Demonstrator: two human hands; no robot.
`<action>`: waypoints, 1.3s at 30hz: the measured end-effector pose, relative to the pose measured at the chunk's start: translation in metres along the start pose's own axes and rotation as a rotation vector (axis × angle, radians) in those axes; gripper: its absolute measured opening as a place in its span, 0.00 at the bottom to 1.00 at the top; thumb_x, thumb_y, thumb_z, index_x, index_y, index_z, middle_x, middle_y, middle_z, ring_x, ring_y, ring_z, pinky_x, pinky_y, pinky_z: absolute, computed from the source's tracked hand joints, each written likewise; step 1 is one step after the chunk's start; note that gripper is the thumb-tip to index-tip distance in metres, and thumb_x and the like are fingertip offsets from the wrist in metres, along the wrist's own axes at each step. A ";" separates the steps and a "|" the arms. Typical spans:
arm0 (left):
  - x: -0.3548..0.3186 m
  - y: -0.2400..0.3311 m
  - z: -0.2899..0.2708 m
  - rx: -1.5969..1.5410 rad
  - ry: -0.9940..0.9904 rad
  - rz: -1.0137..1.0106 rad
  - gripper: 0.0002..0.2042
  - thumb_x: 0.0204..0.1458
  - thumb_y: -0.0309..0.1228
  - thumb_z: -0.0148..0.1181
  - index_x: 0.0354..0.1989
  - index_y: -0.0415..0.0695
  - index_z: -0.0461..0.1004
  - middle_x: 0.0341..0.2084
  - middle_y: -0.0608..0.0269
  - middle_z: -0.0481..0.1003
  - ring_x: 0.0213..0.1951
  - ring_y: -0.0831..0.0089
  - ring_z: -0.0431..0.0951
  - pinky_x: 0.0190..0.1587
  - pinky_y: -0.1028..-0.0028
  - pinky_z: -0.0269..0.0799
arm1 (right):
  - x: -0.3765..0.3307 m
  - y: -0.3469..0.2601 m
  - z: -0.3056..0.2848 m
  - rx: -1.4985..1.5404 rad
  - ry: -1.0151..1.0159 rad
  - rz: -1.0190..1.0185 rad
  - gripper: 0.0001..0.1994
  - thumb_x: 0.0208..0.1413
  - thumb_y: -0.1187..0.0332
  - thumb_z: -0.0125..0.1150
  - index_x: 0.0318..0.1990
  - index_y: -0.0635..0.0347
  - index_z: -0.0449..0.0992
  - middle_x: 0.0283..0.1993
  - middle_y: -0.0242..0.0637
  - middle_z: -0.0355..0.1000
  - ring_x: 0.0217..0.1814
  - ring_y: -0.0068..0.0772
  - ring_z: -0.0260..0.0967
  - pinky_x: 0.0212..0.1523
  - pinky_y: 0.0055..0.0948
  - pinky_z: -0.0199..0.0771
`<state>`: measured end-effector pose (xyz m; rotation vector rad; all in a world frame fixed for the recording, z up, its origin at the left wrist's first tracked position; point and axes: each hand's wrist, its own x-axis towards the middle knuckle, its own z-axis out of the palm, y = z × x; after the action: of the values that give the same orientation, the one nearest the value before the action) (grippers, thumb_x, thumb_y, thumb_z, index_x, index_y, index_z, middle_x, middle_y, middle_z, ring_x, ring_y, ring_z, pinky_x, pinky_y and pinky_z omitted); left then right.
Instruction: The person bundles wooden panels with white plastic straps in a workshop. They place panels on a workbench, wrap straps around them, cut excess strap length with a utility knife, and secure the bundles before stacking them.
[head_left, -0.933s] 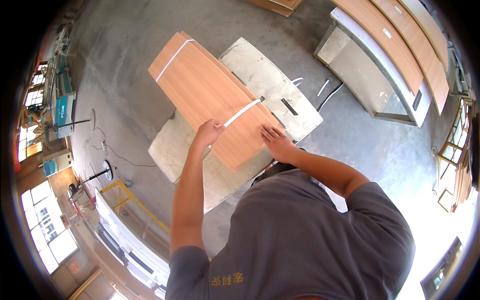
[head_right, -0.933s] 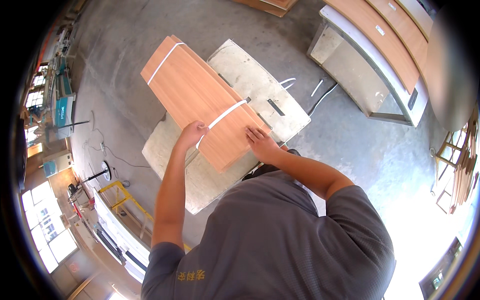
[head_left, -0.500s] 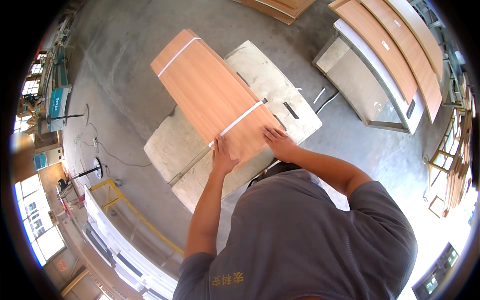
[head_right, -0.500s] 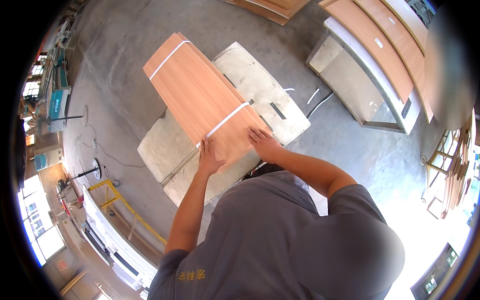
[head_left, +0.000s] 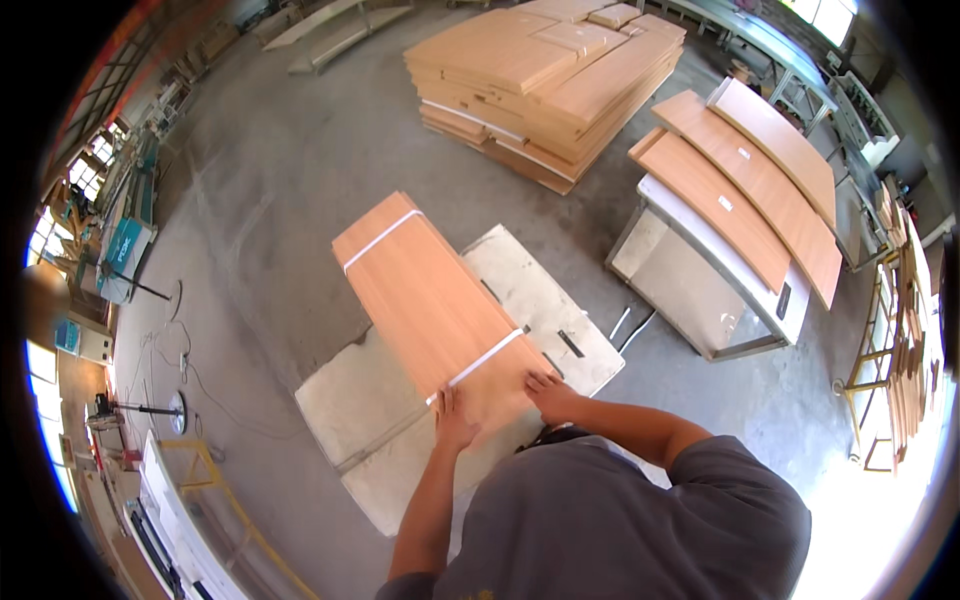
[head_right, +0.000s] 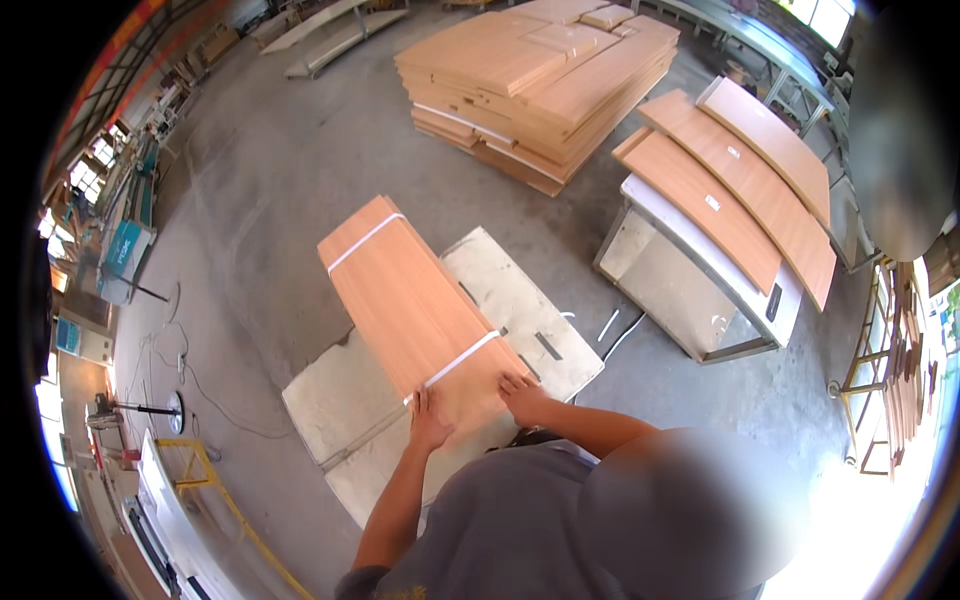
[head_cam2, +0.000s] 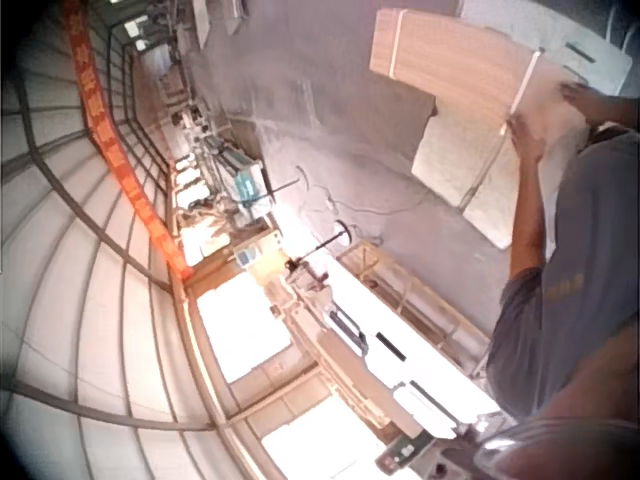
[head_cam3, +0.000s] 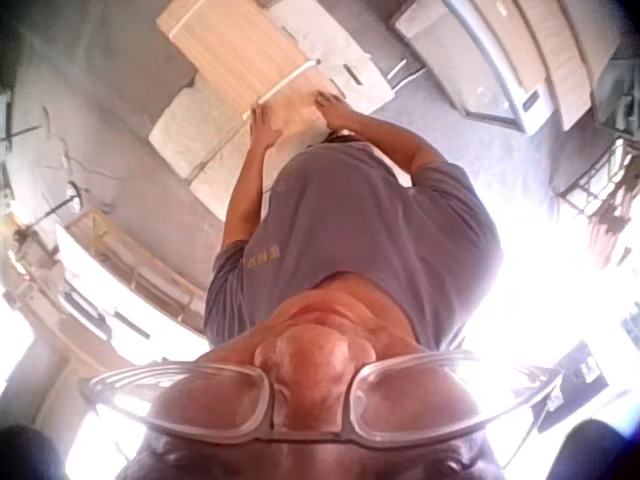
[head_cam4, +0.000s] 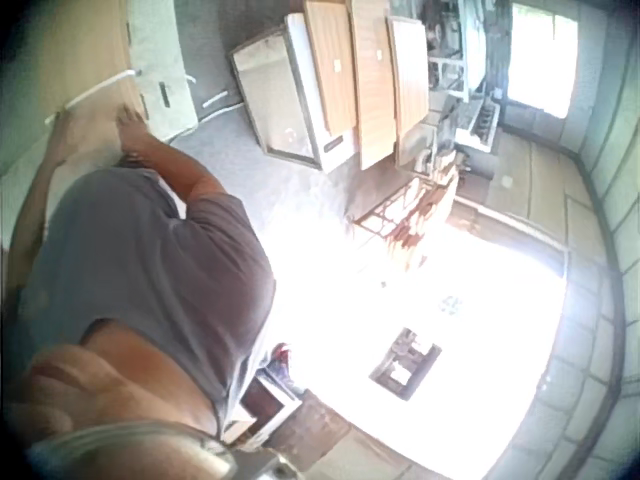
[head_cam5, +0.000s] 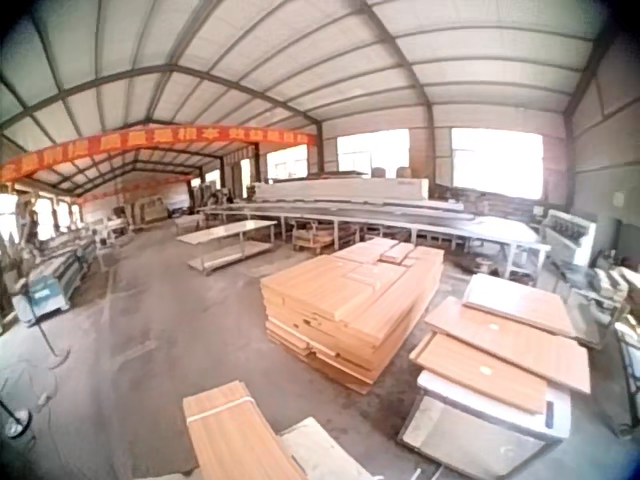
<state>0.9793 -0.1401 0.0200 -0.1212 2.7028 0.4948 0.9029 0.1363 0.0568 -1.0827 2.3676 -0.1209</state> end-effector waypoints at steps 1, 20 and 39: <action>-0.004 -0.002 -0.001 -0.007 -0.010 -0.001 0.51 0.43 0.44 0.68 0.73 0.43 0.44 0.74 0.51 0.34 0.74 0.50 0.35 0.71 0.52 0.45 | 0.000 -0.002 -0.002 -0.008 -0.013 -0.002 0.37 0.44 0.70 0.58 0.67 0.66 0.58 0.76 0.45 0.44 0.79 0.44 0.36 0.73 0.44 0.46; -0.029 -0.007 0.025 -0.067 0.163 0.017 0.37 0.50 0.36 0.57 0.70 0.44 0.53 0.73 0.53 0.43 0.74 0.52 0.39 0.70 0.45 0.41 | -0.057 0.000 0.031 0.385 0.318 0.349 0.40 0.49 0.62 0.61 0.69 0.64 0.53 0.75 0.51 0.44 0.76 0.52 0.45 0.71 0.42 0.53; -0.007 0.089 0.037 0.039 0.109 -0.216 0.41 0.50 0.42 0.62 0.71 0.43 0.50 0.71 0.36 0.39 0.71 0.35 0.39 0.69 0.45 0.45 | -0.400 0.094 0.362 1.011 -0.182 1.147 0.21 0.52 0.59 0.66 0.46 0.71 0.78 0.49 0.53 0.76 0.52 0.46 0.74 0.50 0.42 0.72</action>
<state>0.9857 -0.0436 0.0201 -0.4359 2.7596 0.3805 1.2356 0.5379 -0.1091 0.6964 1.9489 -0.6431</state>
